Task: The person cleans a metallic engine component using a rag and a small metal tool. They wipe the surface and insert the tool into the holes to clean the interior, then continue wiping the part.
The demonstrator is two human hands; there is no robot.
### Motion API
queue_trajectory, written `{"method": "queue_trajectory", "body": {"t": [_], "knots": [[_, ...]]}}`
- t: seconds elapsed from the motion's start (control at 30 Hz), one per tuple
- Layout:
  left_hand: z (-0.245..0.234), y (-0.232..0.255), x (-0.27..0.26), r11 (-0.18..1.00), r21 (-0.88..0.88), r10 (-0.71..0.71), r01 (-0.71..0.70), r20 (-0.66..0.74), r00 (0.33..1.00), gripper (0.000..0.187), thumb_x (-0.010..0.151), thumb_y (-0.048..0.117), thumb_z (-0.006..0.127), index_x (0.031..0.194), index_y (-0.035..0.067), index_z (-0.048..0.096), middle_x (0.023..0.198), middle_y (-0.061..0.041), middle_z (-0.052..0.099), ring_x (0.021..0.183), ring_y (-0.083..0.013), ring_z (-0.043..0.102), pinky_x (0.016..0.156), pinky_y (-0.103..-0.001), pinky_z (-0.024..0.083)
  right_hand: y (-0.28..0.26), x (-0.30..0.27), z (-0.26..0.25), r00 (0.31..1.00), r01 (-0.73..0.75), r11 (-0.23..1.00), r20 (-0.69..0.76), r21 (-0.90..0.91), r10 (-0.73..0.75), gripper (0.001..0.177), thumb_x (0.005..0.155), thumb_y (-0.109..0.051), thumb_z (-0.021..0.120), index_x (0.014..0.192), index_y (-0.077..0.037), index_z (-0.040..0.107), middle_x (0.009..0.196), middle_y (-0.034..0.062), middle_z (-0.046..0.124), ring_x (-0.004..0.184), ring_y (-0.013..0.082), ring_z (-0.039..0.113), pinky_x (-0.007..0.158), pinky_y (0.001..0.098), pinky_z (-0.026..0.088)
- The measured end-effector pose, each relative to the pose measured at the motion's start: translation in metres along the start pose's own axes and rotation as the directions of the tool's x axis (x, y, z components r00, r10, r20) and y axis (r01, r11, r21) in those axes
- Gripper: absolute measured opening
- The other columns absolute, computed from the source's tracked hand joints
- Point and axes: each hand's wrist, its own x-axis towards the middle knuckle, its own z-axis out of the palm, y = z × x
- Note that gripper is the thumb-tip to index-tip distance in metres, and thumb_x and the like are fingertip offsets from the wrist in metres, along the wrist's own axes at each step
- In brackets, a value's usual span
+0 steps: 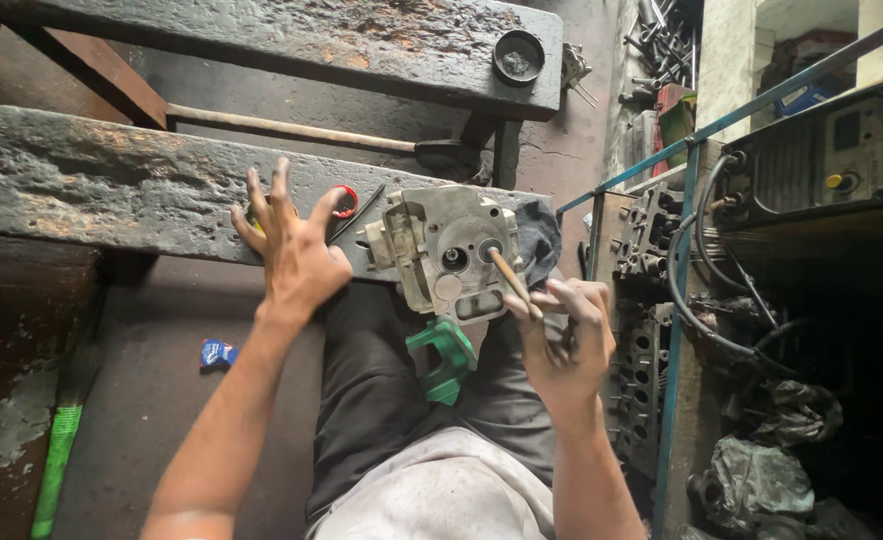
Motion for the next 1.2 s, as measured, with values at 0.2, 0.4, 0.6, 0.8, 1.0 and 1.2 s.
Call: {"method": "queue_trajectory", "body": {"t": [0.2,0.4,0.6,0.8,1.0,1.2], "knots": [[-0.015,0.068,-0.040,0.954,-0.197,0.228,-0.225,-0.009,0.974,0.071,0.063,0.018,0.070,0.133,0.032,0.068,0.167,-0.020,0.015,0.155,-0.0472,-0.003,0.115,-0.078,-0.002,0.003,0.003,0.001,0.999,0.053,0.996,0.006,0.074,-0.053,0.037,0.094,0.010,0.069,0.125,0.002,0.053,0.102,0.0157,0.071,0.097,0.0250,0.066,0.090,0.0370,0.054],[0.006,0.101,-0.042,0.889,-0.241,0.398,-0.390,-0.016,0.917,0.063,0.077,0.044,0.078,0.138,0.033,0.065,0.167,-0.019,0.014,0.155,-0.0459,-0.006,0.113,-0.080,-0.002,-0.010,0.007,-0.003,0.987,0.105,0.994,-0.120,0.012,-0.103,0.031,0.091,0.004,0.080,0.112,-0.002,0.058,0.096,0.0117,0.065,0.094,0.0271,0.066,0.078,0.0328,0.054],[0.025,0.106,-0.035,0.877,-0.227,0.439,-0.424,0.020,0.898,0.067,0.078,0.054,0.077,0.140,0.031,0.065,0.166,-0.019,0.017,0.154,-0.0477,-0.003,0.112,-0.083,0.000,-0.014,0.009,-0.009,0.989,0.081,0.996,-0.126,0.034,-0.076,0.026,0.094,0.006,0.075,0.113,-0.001,0.058,0.100,0.0131,0.067,0.094,0.0290,0.067,0.077,0.0313,0.054],[0.024,0.111,-0.036,0.889,-0.145,0.433,-0.434,-0.042,0.901,0.056,0.082,0.053,0.077,0.129,0.024,0.068,0.164,-0.017,0.024,0.154,-0.0478,0.003,0.113,-0.082,0.005,-0.012,0.010,-0.012,0.991,0.109,0.994,-0.081,-0.002,-0.109,0.025,0.093,0.010,0.073,0.112,0.000,0.060,0.099,0.0143,0.070,0.092,0.0276,0.066,0.083,0.0361,0.053],[0.007,0.133,-0.068,0.930,-0.281,0.260,-0.237,0.047,0.964,0.039,0.076,0.016,0.074,0.114,0.006,0.067,0.129,-0.019,0.051,0.129,-0.0408,0.046,0.107,-0.057,0.036,-0.004,0.009,-0.006,0.999,0.023,0.999,0.032,0.028,-0.023,0.028,0.089,0.013,0.065,0.114,0.001,0.062,0.097,0.0134,0.067,0.093,0.0267,0.064,0.085,0.0369,0.053],[0.036,0.185,-0.109,0.712,-0.592,0.558,-0.378,0.149,0.816,0.068,0.067,0.005,0.068,0.130,-0.012,0.053,0.117,-0.026,0.056,0.113,-0.0423,0.053,0.103,-0.047,0.041,0.001,0.008,-0.005,0.999,0.019,0.994,0.040,0.106,-0.024,0.029,0.094,0.011,0.070,0.120,0.003,0.059,0.104,0.0132,0.069,0.100,0.0279,0.067,0.086,0.0388,0.056]]}}
